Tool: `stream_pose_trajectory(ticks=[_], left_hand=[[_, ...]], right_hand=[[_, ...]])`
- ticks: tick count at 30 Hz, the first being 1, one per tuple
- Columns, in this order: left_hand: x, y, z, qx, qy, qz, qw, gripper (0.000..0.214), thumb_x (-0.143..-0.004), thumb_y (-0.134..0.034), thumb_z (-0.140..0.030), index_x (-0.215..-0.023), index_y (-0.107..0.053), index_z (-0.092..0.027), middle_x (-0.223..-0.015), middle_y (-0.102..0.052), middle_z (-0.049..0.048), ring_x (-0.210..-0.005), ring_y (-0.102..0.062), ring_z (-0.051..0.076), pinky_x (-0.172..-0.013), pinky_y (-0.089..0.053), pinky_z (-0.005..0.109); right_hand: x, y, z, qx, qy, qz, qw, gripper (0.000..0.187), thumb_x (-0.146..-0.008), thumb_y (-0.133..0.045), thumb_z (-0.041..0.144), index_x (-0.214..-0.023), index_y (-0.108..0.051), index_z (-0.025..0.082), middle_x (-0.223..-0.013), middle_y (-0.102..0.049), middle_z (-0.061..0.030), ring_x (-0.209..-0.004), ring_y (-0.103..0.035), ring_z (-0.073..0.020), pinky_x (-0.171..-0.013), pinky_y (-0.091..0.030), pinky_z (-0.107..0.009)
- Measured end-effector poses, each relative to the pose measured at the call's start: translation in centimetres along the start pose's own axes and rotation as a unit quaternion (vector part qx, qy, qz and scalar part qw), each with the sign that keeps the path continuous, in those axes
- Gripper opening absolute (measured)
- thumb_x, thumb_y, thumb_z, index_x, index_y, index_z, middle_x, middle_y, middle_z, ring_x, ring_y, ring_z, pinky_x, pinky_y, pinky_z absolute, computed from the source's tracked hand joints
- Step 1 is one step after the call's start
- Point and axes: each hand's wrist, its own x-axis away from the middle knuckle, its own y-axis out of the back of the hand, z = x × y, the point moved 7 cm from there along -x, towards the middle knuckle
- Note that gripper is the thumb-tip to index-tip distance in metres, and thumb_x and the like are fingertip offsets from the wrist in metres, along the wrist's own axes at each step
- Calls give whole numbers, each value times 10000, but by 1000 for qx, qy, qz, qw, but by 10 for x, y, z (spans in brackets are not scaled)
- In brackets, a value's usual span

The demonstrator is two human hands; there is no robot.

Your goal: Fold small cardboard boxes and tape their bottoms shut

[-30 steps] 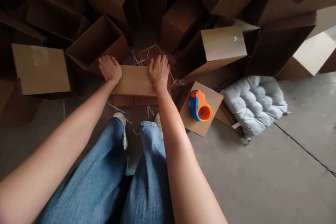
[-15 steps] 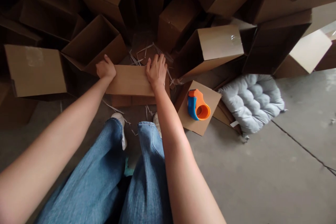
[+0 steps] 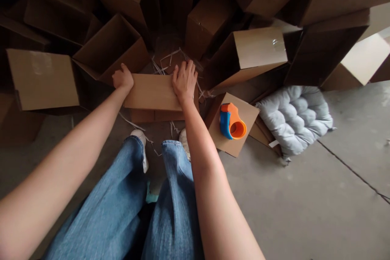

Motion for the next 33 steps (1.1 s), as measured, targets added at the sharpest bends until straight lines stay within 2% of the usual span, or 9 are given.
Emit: stream_pose_trajectory(ticks=[3, 10, 19, 22, 26, 29, 31, 33], left_hand=[[0, 0, 1, 23, 10, 10, 1000, 718, -928, -230, -636, -1109, -703, -127, -1052, -707, 242, -1181, -612, 403, -971, -483, 560], [0, -1, -2, 58, 11, 18, 998, 737, -919, -223, -637, -1128, -697, -114, -1060, -701, 243, -1203, -590, 407, -981, -477, 557], [-4, -6, 3, 52, 12, 26, 998, 686, -932, -239, -631, -1125, -676, -139, -1071, -696, 232, -1204, -590, 407, -970, -477, 560], [2, 1, -1, 50, 17, -5, 999, 630, -941, -255, -608, -1154, -641, -159, -1137, -683, 243, -1217, -585, 400, -977, -457, 587], [10, 14, -3, 5, 50, -71, 996, 575, -953, -271, -560, -1130, -628, -145, -1201, -649, 280, -1234, -575, 405, -995, -425, 603], [10, 12, -5, 1, 52, -56, 997, 531, -963, -286, -506, -1138, -609, -124, -1234, -624, 298, -1246, -559, 419, -1007, -400, 620], [8, 9, -4, 8, 48, -48, 998, 496, -965, -306, -478, -1149, -598, -121, -1241, -621, 296, -1246, -555, 418, -1016, -391, 621], [5, 8, -2, 19, 47, -46, 998, 473, -964, -331, -472, -1144, -595, -123, -1228, -629, 286, -1238, -562, 408, -1020, -399, 603]], right_hand=[[0, 2, -3, -21, -8, -17, 1000, 513, -1050, -90, 403, -1240, -513, 182, -1307, -467, -165, -1244, -440, -278, -1005, -371, -496], [-5, -6, -33, -91, -94, -65, 989, 524, -1046, -106, 446, -1255, -516, 195, -1258, -474, -155, -1217, -465, -283, -970, -402, -502], [-4, -2, -22, -107, -42, -62, 991, 565, -1043, -119, 486, -1284, -521, 171, -1250, -478, -155, -1217, -475, -262, -1001, -397, -458], [-6, 0, -40, -126, -60, -86, 987, 599, -1040, -53, 467, -1320, -500, 184, -1259, -472, -150, -1218, -487, -243, -1003, -400, -445], [-12, 3, -83, -151, -131, -109, 974, 638, -1025, -26, 498, -1300, -505, 180, -1213, -502, -160, -1176, -529, -258, -982, -417, -486], [-4, -3, -95, -146, -209, -63, 965, 609, -1001, -187, 605, -1279, -508, 168, -1211, -532, -190, -1156, -556, -302, -959, -428, -528], [9, -8, -83, -126, -233, -16, 964, 684, -927, -352, 706, -1306, -485, 151, -1250, -537, -224, -1197, -536, -345, -966, -422, -549], [21, -10, -64, -118, -217, 5, 969, 801, -853, -439, 768, -1332, -461, 127, -1278, -539, -247, -1233, -514, -368, -987, -410, -547]])
